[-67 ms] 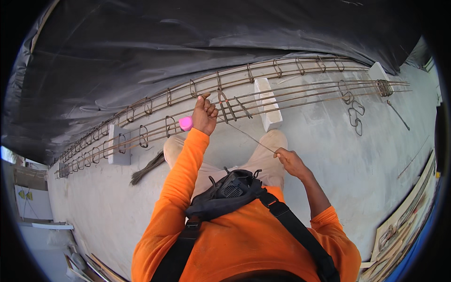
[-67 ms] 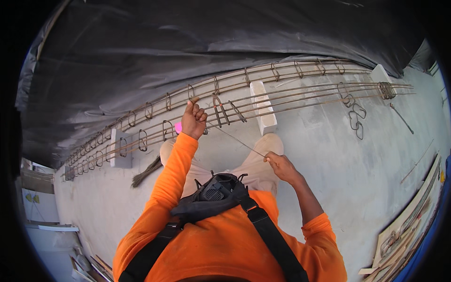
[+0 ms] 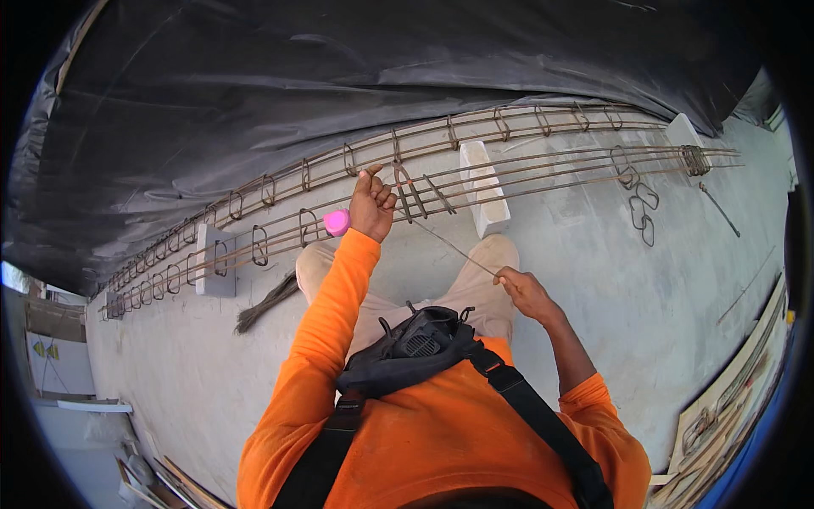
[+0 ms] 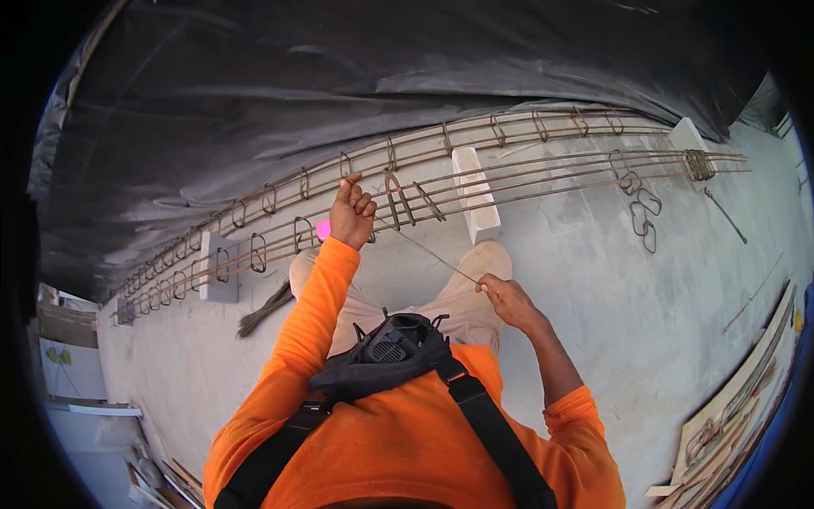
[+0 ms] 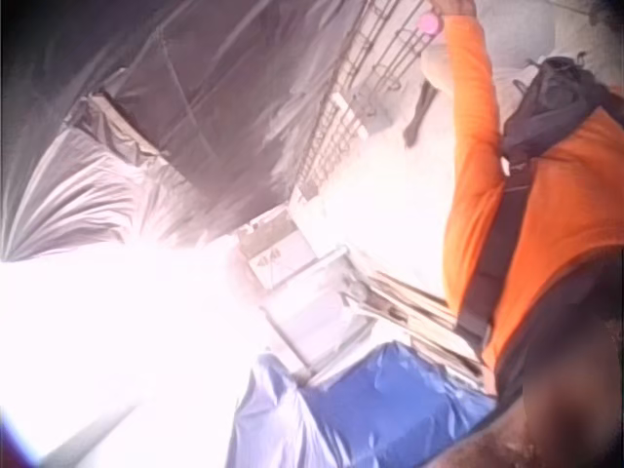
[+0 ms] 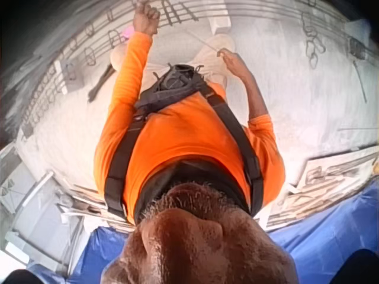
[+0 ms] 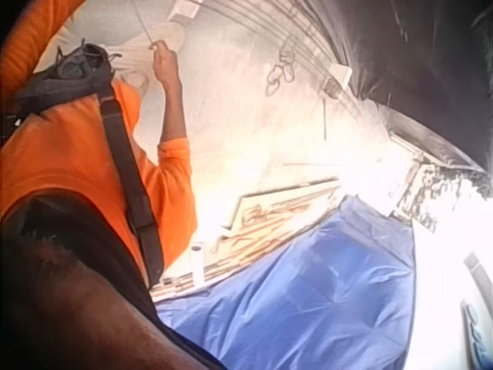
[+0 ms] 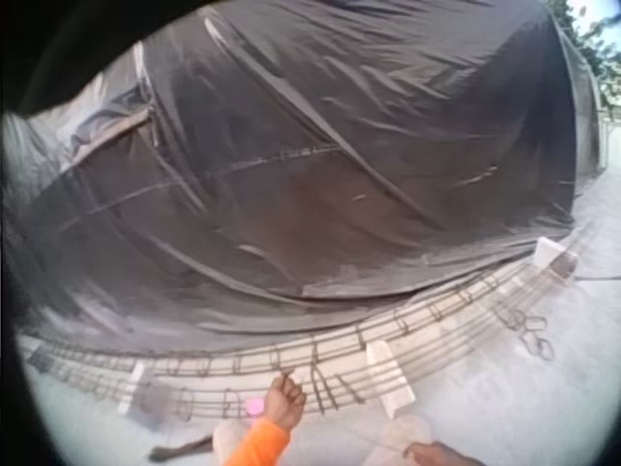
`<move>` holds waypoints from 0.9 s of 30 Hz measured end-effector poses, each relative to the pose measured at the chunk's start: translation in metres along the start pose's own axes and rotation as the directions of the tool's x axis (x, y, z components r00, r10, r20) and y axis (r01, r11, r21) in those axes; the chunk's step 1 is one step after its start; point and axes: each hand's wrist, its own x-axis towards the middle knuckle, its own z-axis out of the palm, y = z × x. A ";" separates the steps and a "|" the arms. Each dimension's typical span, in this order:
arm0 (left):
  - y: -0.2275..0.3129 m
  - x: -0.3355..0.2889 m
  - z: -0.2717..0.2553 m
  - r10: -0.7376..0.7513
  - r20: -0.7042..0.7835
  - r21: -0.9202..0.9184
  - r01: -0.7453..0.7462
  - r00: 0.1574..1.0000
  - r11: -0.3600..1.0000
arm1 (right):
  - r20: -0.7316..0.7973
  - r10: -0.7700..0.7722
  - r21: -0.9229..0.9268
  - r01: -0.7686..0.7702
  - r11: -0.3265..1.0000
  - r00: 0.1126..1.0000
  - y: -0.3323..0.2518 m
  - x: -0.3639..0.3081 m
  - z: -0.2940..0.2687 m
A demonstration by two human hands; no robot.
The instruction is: The person assembles a rebar cage by tying wire ties around intersecting steel bars using a manual rebar tying tool. They place spacers and a pink marker on the structure, then adjust the camera strap on their chest.
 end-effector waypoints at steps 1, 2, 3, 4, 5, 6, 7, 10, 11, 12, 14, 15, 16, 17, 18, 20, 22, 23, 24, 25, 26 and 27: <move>0.000 0.005 0.002 0.036 -0.015 -0.014 -0.036 0.999 0.999 | 0.006 0.000 -0.034 0.000 0.999 1.000 -0.002 0.004 0.000; -0.003 0.010 0.006 0.064 -0.031 -0.027 -0.065 0.997 0.998 | -0.061 -0.077 -0.040 0.075 0.996 0.995 -0.007 0.008 0.003; -0.008 0.012 0.009 0.094 -0.048 -0.039 -0.096 0.994 0.995 | -0.126 -0.156 -0.051 0.151 0.987 0.980 -0.016 0.016 0.007; -0.021 0.010 0.018 0.075 -0.038 -0.057 -0.077 0.996 0.995 | -0.192 -0.230 -0.070 0.221 0.973 0.954 -0.025 0.025 0.010; -0.037 0.008 0.032 0.060 -0.027 -0.076 -0.062 0.998 0.995 | -0.275 -0.223 -0.063 0.214 0.975 0.935 -0.038 0.037 0.016; -0.060 0.000 0.046 -0.015 0.033 -0.089 0.018 0.999 0.996 | -0.357 -0.213 -0.057 0.206 0.977 0.910 -0.051 0.049 0.022; -0.082 -0.013 0.053 -0.086 0.089 -0.097 0.095 0.992 0.991 | -0.432 -0.203 -0.049 0.202 0.978 0.879 -0.058 0.060 0.024; -0.114 -0.031 0.037 -0.306 0.183 0.053 0.301 0.934 0.952 | -0.366 -0.084 -0.346 -0.052 0.937 0.927 -0.058 0.088 0.019; -0.110 -0.031 0.023 -0.363 0.180 0.144 0.340 0.914 0.929 | -0.270 -0.062 -0.200 0.007 0.980 0.961 -0.057 0.086 0.012; -0.106 -0.032 0.008 -0.420 0.171 0.234 0.377 0.891 0.896 | -0.168 -0.053 -0.043 0.046 0.998 0.984 -0.056 0.080 0.001; -0.103 -0.051 -0.011 -0.489 0.235 0.247 0.435 0.840 0.866 | -0.194 -0.048 0.117 0.072 0.990 0.980 -0.047 0.072 -0.001; -0.104 -0.058 -0.014 -0.496 0.258 0.254 0.438 0.829 0.863 | -0.309 -0.046 0.110 0.084 0.990 0.950 -0.035 0.071 0.008; -0.102 -0.063 -0.017 -0.501 0.278 0.260 0.438 0.820 0.861 | -0.416 -0.046 0.102 0.097 0.990 0.908 -0.025 0.069 0.018; -0.105 -0.063 -0.030 -0.534 0.286 0.295 0.457 0.796 0.839 | -0.279 -0.142 0.073 0.168 0.983 0.950 -0.018 0.067 0.030; -0.109 -0.062 -0.043 -0.568 0.294 0.331 0.476 0.769 0.815 | -0.134 -0.231 0.057 0.240 0.969 0.964 -0.011 0.064 0.044; -0.108 -0.059 -0.054 -0.612 0.294 0.379 0.498 0.734 0.780 | 0.012 -0.170 0.324 0.157 0.933 0.985 -0.023 0.059 0.046; -0.107 -0.056 -0.059 -0.633 0.284 0.399 0.511 0.720 0.761 | 0.116 0.089 0.767 -0.147 0.625 0.989 -0.036 0.056 0.033; -0.107 -0.054 -0.057 -0.635 0.295 0.410 0.506 0.714 0.759 | -0.019 0.079 0.872 -0.022 0.490 0.997 -0.030 0.058 0.035; -0.108 -0.052 -0.055 -0.636 0.304 0.419 0.500 0.709 0.758 | -0.054 0.119 0.807 -0.027 0.590 0.991 -0.026 0.058 0.037; -0.107 -0.044 -0.052 -0.628 0.317 0.428 0.483 0.711 0.764 | -0.092 0.144 0.727 -0.032 0.686 0.985 -0.023 0.061 0.037; -0.103 -0.031 -0.063 -0.521 0.340 0.645 0.209 0.783 0.735 | -0.125 0.160 0.638 -0.044 0.769 0.979 -0.021 0.067 0.039; -0.094 -0.015 -0.076 -0.405 0.392 0.793 -0.080 0.826 0.604 | -0.179 0.203 0.665 -0.034 0.746 0.963 -0.019 0.076 0.038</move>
